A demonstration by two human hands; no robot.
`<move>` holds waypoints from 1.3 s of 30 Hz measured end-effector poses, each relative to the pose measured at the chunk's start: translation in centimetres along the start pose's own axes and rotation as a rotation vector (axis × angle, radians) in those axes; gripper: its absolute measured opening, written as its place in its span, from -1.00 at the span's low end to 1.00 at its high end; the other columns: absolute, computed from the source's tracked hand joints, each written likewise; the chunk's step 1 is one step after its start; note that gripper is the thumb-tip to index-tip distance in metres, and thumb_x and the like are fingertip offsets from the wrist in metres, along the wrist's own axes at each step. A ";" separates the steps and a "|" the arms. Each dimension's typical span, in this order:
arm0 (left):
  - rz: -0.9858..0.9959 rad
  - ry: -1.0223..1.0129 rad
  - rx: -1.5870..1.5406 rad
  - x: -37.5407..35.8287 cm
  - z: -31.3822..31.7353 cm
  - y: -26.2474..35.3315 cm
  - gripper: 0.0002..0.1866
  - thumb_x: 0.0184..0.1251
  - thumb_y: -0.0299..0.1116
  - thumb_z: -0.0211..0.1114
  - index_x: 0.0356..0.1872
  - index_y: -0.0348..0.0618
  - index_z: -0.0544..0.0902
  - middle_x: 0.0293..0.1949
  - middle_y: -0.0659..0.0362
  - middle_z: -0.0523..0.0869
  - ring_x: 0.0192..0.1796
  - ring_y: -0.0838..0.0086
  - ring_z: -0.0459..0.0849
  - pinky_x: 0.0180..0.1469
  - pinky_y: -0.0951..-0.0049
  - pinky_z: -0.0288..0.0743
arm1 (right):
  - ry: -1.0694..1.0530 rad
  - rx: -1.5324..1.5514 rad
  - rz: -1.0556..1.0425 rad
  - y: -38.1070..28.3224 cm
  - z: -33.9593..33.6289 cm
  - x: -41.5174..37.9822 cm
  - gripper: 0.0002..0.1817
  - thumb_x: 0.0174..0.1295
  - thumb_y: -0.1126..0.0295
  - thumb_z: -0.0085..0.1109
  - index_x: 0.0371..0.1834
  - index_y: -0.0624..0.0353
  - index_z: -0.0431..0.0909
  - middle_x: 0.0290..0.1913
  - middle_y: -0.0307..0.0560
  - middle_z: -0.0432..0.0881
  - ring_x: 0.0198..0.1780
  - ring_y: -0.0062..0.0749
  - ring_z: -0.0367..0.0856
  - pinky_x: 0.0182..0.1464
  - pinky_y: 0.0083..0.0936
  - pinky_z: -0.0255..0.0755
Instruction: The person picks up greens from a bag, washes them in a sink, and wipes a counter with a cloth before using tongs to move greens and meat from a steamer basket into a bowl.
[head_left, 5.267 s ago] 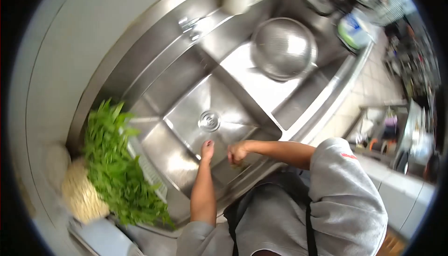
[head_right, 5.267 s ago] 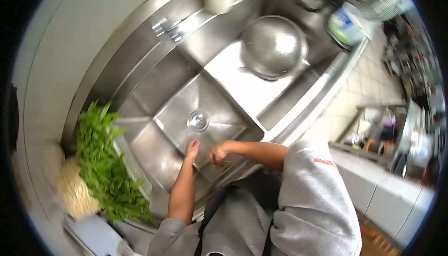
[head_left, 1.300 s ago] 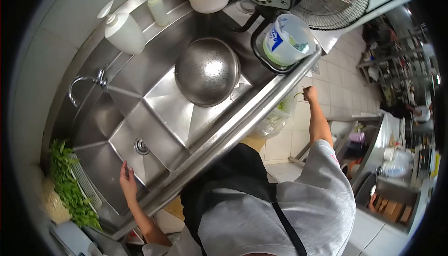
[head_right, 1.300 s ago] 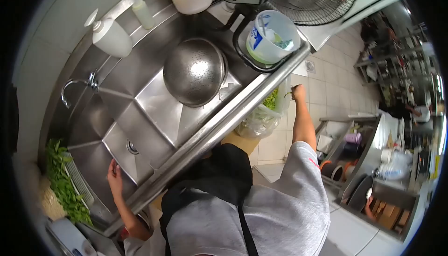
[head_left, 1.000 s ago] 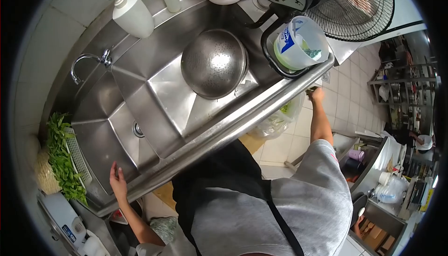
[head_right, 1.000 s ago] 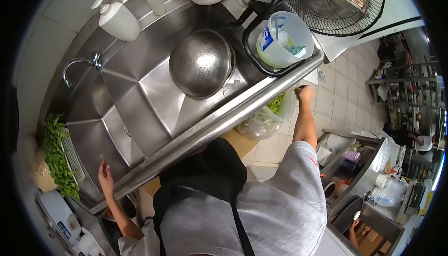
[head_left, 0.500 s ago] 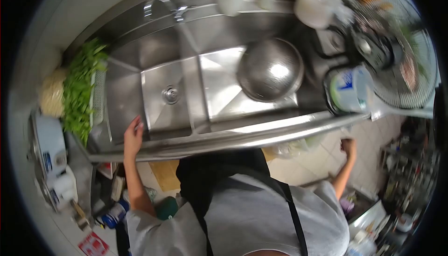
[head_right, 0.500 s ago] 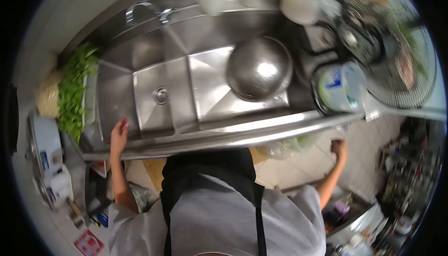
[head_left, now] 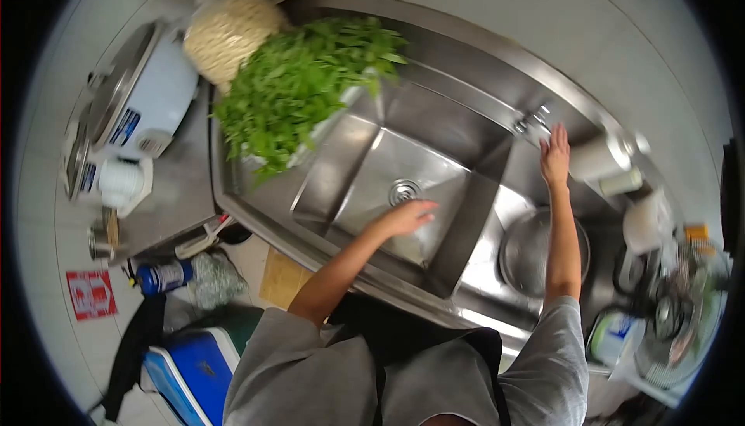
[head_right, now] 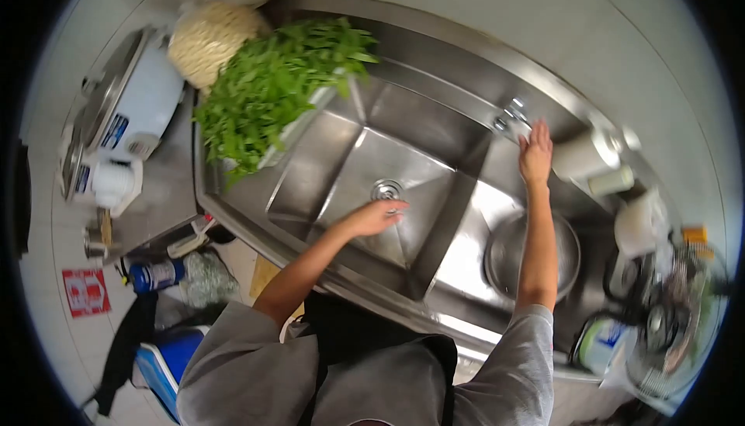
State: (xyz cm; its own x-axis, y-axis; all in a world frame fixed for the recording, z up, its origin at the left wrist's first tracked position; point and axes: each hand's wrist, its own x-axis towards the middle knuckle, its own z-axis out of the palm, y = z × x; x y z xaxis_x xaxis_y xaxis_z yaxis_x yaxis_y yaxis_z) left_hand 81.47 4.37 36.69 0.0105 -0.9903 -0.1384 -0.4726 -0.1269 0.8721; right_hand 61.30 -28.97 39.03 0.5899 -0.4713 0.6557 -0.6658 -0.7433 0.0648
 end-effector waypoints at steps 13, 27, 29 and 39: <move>-0.509 0.190 -1.448 16.3 0.8 -0.7 -0.72 0.28 -0.14 -0.01 -0.20 -0.08 0.53 -0.27 0.28 0.59 -0.16 0.49 0.52 -0.14 0.38 0.42 | -0.286 2.298 1.621 -14.6 3.7 -0.5 -0.74 0.22 0.18 -0.01 -0.42 0.14 0.50 -0.44 -0.23 0.59 -0.37 -0.45 0.54 -0.35 -0.52 0.45; -0.172 -0.854 -0.492 -0.5 2.9 -2.6 -0.53 0.32 0.02 -0.19 -0.02 -0.15 0.41 -0.03 0.08 0.45 0.02 0.34 0.41 0.08 0.34 0.26 | -1.623 1.210 0.480 -16.8 -8.2 -6.7 -0.64 0.21 0.24 -0.09 0.04 0.09 0.42 -0.20 0.01 0.57 -0.08 -0.23 0.49 0.07 -0.46 0.32; -0.048 -1.077 0.043 -5.8 3.9 -7.8 -0.42 0.30 0.09 -0.19 0.15 -0.12 0.35 0.17 0.02 0.36 0.21 0.19 0.30 0.24 0.28 0.13 | -1.313 1.298 0.751 -16.7 -6.3 -6.8 -0.72 0.22 0.27 -0.11 -0.08 0.13 0.45 -0.22 -0.06 0.57 -0.19 -0.31 0.51 -0.07 -0.49 0.39; -0.243 -1.056 -0.176 -0.2 9.7 -5.4 -0.22 0.21 0.28 -0.25 0.29 -0.11 0.07 0.30 0.03 0.11 0.31 0.18 0.12 0.30 0.34 0.00 | -0.666 2.460 1.449 -12.8 3.3 -3.4 -0.76 0.29 0.35 -0.27 -0.41 0.21 0.39 -0.48 -0.15 0.49 -0.50 -0.45 0.45 -0.48 -0.55 0.37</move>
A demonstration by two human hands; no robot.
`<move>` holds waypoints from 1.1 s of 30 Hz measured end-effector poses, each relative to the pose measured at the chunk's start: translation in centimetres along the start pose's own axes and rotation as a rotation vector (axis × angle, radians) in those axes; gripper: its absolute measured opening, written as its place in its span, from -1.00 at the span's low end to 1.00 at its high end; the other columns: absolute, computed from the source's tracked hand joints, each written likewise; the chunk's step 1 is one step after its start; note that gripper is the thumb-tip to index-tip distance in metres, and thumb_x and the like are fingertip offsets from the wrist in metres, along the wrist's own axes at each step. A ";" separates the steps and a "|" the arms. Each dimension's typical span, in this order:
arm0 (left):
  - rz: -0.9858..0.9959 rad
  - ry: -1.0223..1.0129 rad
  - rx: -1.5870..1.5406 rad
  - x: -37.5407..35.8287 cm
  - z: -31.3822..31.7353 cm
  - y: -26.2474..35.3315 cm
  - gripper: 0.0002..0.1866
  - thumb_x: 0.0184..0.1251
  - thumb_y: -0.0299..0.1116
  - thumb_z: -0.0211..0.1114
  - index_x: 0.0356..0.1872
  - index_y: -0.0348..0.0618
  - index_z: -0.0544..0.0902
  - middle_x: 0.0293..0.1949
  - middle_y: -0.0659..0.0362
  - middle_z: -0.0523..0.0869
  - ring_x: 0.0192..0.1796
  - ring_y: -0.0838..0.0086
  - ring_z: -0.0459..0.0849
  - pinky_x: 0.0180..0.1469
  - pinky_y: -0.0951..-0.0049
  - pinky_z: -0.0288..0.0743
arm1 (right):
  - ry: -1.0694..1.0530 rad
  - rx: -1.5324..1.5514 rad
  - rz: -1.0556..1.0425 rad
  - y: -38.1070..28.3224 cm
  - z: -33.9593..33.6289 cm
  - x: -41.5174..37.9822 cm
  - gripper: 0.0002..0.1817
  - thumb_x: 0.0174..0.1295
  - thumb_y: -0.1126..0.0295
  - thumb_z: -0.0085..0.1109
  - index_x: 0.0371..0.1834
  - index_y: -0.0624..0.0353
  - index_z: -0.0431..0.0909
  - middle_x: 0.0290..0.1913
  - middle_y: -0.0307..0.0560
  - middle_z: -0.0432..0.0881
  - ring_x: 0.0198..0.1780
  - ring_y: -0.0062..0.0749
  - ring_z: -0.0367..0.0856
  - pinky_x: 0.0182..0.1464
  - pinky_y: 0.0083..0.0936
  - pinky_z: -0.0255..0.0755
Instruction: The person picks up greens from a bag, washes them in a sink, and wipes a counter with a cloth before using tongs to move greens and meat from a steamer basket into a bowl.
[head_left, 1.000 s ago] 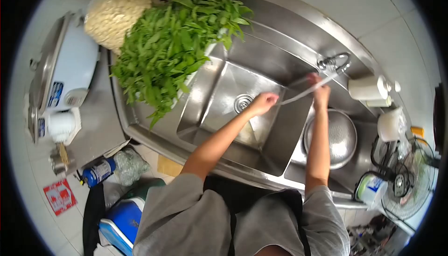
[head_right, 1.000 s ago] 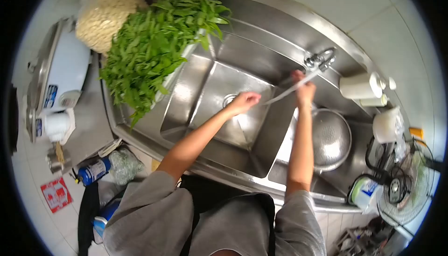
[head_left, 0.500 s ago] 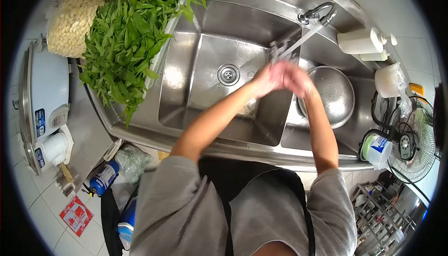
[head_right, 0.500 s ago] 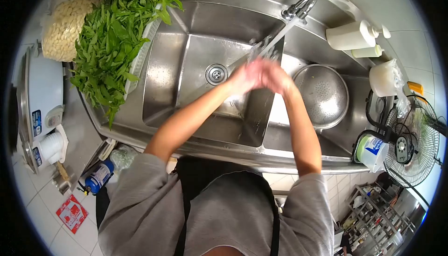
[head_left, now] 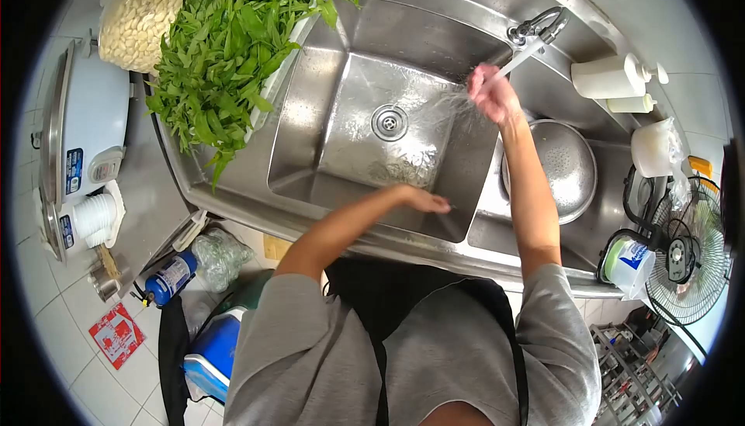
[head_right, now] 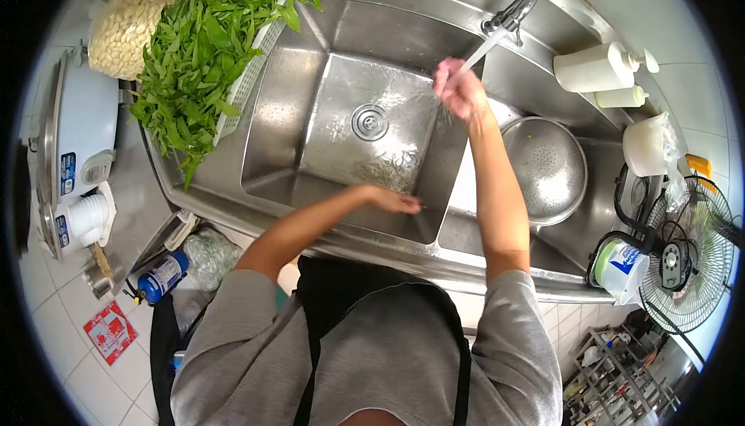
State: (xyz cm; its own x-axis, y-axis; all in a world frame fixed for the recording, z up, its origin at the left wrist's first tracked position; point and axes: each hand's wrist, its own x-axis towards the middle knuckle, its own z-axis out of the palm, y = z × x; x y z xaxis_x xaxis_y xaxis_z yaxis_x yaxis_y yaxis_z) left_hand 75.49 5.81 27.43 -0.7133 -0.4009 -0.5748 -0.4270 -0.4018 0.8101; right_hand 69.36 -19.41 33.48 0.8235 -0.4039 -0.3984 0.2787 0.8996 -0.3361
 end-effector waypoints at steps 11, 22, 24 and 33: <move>-0.547 0.105 0.384 6.4 -1.5 -10.9 -0.43 0.15 -0.05 0.01 0.18 -0.08 0.32 0.21 0.03 0.30 0.25 0.16 0.24 0.21 0.23 0.15 | 0.353 -1.088 0.196 5.3 1.6 -5.2 -0.79 0.17 0.46 -0.14 -0.27 0.32 0.49 -0.42 -0.13 0.53 -0.44 -0.56 0.47 -0.45 -0.69 0.39; -0.066 0.592 0.214 16.6 3.7 -18.3 -0.67 0.16 -0.23 0.04 -0.19 -0.24 0.59 -0.11 -0.09 0.56 0.01 0.11 0.50 0.01 0.19 0.38 | 0.393 -0.217 0.050 4.1 -2.8 -0.4 -0.74 0.27 0.37 -0.14 -0.10 0.34 0.33 -0.30 -0.03 0.53 -0.21 -0.32 0.52 -0.14 -0.46 0.44; -0.164 0.226 0.258 14.9 1.3 -17.8 -0.59 0.15 -0.20 0.06 -0.03 -0.24 0.46 -0.02 -0.10 0.47 0.07 0.05 0.40 0.08 0.15 0.28 | 0.412 -0.295 0.093 4.8 -2.8 -1.0 -0.75 0.27 0.36 -0.13 -0.12 0.33 0.35 -0.28 -0.03 0.53 -0.22 -0.33 0.52 -0.15 -0.46 0.44; -0.408 1.345 0.445 1.8 -9.1 -24.2 -0.46 0.10 -0.25 0.13 0.17 -0.01 0.29 0.25 0.12 0.19 0.27 0.14 0.14 0.19 0.14 0.16 | 0.668 -0.514 0.166 8.3 -3.1 0.4 -0.78 0.25 0.36 -0.10 -0.18 0.27 0.43 -0.20 -0.12 0.50 -0.21 -0.46 0.46 -0.16 -0.54 0.41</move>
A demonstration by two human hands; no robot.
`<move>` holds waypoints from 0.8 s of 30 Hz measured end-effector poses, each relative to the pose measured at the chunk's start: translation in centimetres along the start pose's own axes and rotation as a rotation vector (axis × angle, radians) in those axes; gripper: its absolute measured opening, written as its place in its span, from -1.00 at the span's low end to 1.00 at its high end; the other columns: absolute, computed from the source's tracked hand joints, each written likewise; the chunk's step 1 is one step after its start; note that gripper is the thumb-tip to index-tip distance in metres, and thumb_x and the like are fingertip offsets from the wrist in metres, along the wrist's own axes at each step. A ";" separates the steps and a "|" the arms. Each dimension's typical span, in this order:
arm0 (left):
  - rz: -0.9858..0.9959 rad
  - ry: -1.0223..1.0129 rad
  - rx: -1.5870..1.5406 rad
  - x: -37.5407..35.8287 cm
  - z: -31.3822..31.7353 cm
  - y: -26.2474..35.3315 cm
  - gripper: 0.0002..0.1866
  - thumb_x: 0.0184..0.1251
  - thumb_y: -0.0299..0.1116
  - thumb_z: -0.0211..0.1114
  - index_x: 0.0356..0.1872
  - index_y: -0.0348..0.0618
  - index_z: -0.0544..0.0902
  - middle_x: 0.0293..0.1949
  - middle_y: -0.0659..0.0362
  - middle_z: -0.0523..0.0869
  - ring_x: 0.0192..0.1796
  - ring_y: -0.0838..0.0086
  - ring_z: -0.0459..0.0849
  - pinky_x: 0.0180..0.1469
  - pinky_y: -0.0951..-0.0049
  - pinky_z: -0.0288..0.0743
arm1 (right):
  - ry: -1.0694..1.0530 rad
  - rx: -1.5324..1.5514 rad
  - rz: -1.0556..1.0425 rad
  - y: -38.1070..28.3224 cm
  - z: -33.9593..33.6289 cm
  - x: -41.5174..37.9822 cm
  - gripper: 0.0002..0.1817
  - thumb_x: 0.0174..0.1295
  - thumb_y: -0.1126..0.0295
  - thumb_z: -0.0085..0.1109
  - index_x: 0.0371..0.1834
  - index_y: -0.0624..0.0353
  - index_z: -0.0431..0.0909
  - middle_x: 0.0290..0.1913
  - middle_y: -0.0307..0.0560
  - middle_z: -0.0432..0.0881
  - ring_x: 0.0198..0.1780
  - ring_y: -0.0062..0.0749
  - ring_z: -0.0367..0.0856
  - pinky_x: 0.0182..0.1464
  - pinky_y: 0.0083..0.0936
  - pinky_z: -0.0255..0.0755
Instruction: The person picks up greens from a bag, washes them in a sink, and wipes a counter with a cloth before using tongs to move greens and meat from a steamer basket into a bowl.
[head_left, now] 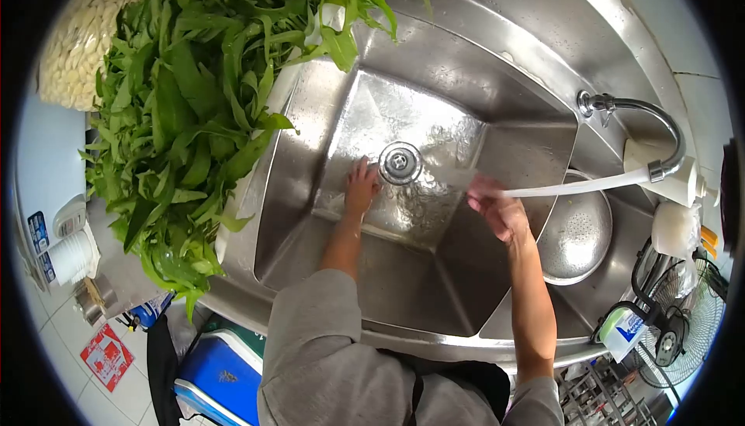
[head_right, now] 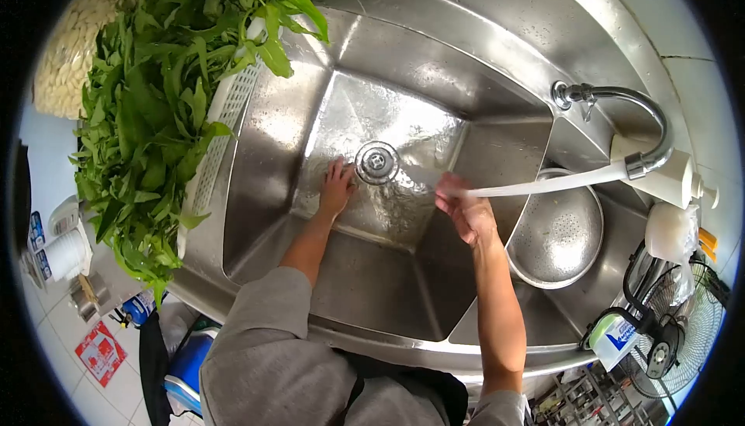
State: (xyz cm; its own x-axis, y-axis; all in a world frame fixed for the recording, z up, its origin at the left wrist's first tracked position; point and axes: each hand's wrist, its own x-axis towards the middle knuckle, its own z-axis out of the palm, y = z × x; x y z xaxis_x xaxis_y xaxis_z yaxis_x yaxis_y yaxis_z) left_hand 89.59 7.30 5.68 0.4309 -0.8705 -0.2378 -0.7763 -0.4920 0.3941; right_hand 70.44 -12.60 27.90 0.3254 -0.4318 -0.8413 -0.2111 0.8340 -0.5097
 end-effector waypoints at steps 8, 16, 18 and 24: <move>0.101 -0.482 0.027 -4.8 1.1 0.1 -0.57 0.09 -0.33 0.07 0.06 -0.06 0.42 0.27 0.10 0.20 0.32 0.26 0.11 0.27 0.04 -0.01 | -0.107 0.415 -0.142 9.5 1.5 4.9 -0.75 0.26 0.32 -0.25 -0.31 0.22 0.43 -0.44 -0.13 0.48 -0.41 -0.43 0.43 -0.32 -0.51 0.36; -0.355 -1.108 -0.121 -7.7 4.1 -6.8 -0.33 0.27 0.10 -0.17 0.26 -0.17 0.16 0.32 -0.03 0.05 0.34 0.21 0.06 0.31 0.35 -0.04 | -0.077 0.200 0.114 12.0 6.2 3.7 -0.77 0.27 0.38 -0.25 -0.20 0.18 0.44 -0.35 -0.12 0.51 -0.36 -0.43 0.46 -0.25 -0.52 0.37; -0.360 -1.146 -0.600 -5.7 5.2 -3.2 -0.30 0.25 0.17 -0.15 0.22 -0.19 0.23 0.28 0.02 0.18 0.28 0.29 0.18 0.26 0.38 0.06 | -0.017 0.499 -0.046 9.4 2.8 4.6 -0.79 0.25 0.37 -0.22 -0.44 0.11 0.42 -0.56 -0.25 0.46 -0.51 -0.49 0.41 -0.38 -0.51 0.37; -0.494 -0.618 -1.809 5.4 -8.9 16.1 -0.47 0.35 0.02 -0.20 0.08 -0.23 0.36 0.07 0.10 0.43 0.05 0.45 0.39 0.04 0.34 0.32 | -0.217 0.683 -0.165 3.6 -0.7 5.7 -0.70 0.24 0.20 -0.20 -0.45 0.18 0.41 -0.58 -0.15 0.43 -0.52 -0.36 0.42 -0.43 -0.48 0.37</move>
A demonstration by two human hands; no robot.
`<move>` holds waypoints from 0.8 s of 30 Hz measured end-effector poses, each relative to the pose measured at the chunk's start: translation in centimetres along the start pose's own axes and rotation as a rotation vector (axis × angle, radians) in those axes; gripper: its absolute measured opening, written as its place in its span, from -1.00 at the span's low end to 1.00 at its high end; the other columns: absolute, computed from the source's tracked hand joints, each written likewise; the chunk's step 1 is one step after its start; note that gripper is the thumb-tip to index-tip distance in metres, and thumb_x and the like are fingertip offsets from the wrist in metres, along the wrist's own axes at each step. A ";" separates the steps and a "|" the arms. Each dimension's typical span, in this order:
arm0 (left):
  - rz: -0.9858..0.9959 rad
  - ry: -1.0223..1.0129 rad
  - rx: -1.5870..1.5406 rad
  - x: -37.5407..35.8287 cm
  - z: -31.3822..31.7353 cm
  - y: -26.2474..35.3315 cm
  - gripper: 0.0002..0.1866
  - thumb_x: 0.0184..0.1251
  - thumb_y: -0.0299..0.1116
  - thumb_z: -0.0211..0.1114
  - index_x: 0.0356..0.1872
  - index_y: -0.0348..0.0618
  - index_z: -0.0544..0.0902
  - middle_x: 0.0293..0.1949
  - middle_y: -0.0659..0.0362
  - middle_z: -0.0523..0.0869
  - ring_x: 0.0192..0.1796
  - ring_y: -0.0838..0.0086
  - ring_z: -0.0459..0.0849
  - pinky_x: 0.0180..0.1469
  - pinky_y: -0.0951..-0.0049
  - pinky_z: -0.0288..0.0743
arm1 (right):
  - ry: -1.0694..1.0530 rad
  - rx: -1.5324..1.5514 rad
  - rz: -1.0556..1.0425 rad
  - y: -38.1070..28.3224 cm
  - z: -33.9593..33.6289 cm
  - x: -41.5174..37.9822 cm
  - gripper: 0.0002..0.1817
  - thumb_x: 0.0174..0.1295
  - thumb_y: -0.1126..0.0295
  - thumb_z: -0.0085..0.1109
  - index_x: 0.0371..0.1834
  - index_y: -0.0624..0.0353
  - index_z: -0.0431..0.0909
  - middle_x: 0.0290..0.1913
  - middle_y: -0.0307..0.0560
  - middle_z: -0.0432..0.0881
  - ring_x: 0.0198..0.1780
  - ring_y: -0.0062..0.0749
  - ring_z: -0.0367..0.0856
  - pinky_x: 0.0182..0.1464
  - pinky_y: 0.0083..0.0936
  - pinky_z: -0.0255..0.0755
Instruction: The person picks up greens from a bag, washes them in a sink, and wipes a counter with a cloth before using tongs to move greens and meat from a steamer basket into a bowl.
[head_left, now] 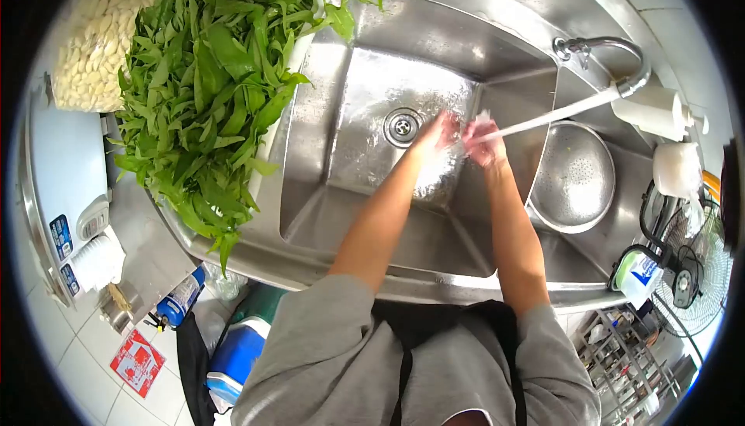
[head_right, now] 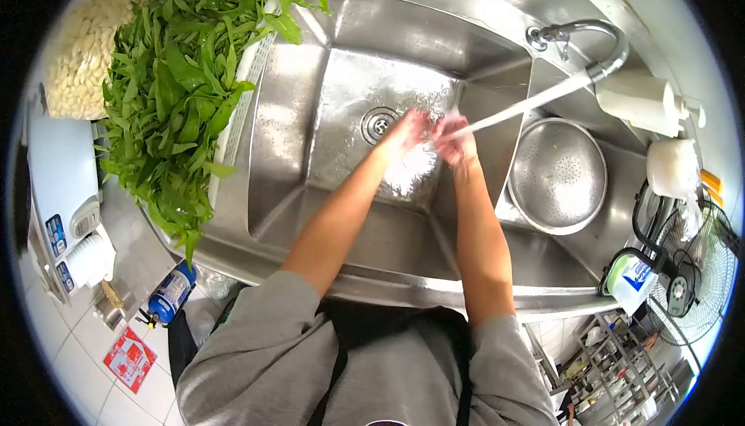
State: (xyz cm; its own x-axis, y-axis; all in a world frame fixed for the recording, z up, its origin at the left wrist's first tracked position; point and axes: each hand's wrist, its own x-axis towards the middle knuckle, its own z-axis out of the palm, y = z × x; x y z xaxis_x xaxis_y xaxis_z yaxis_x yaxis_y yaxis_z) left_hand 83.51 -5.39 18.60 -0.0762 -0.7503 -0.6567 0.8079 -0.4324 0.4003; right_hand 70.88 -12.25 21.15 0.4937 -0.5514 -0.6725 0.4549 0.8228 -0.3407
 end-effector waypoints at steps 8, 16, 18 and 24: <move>-0.997 -0.683 0.825 -9.0 -4.6 -5.9 -0.19 0.16 0.32 -0.20 0.31 -0.02 0.05 0.32 0.08 0.06 0.35 0.32 0.02 0.31 0.32 -0.08 | -0.347 -1.443 1.276 7.2 -3.7 -7.0 -0.70 0.03 0.32 0.12 -0.21 0.30 0.52 -0.22 0.08 0.59 -0.25 -0.22 0.58 -0.20 -0.33 0.46; -0.644 -0.482 1.718 -10.0 -9.6 -5.2 -0.19 0.14 0.24 -0.03 0.29 -0.11 0.09 0.32 0.02 0.05 0.32 0.23 0.08 0.27 0.33 0.00 | 0.127 -2.185 0.537 20.0 -23.6 -1.0 -0.63 -0.05 0.40 0.12 -0.11 0.24 0.51 0.01 0.07 0.48 0.07 -0.07 0.42 -0.07 -0.18 0.38; -0.546 -0.390 1.747 -8.8 -9.4 -5.3 -0.21 0.15 0.22 -0.02 0.28 -0.12 0.12 0.30 0.04 0.12 0.29 0.25 0.16 0.22 0.36 0.12 | 0.368 -1.936 0.491 18.5 -21.8 -2.1 -0.66 -0.01 0.37 0.09 -0.12 0.22 0.52 0.03 0.08 0.46 0.06 -0.04 0.42 -0.04 -0.17 0.37; -0.250 0.312 0.433 -0.9 1.1 -3.2 -0.53 0.29 0.05 -0.09 0.06 -0.04 0.39 -0.01 0.22 0.46 0.06 0.39 0.39 -0.04 0.27 0.37 | 0.616 -0.716 0.119 4.1 -3.6 0.2 -0.80 -0.02 0.37 0.11 -0.36 0.25 0.57 -0.44 0.02 0.59 -0.35 -0.26 0.58 -0.27 -0.40 0.45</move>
State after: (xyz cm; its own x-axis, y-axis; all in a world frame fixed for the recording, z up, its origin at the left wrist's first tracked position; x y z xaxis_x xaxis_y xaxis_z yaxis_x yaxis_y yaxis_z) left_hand 80.38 -3.93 18.62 -0.0052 -0.4452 -0.8954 0.4703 -0.7913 0.3907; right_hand 70.18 -8.49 17.20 -0.0629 -0.4571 -0.8872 -0.2360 0.8705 -0.4318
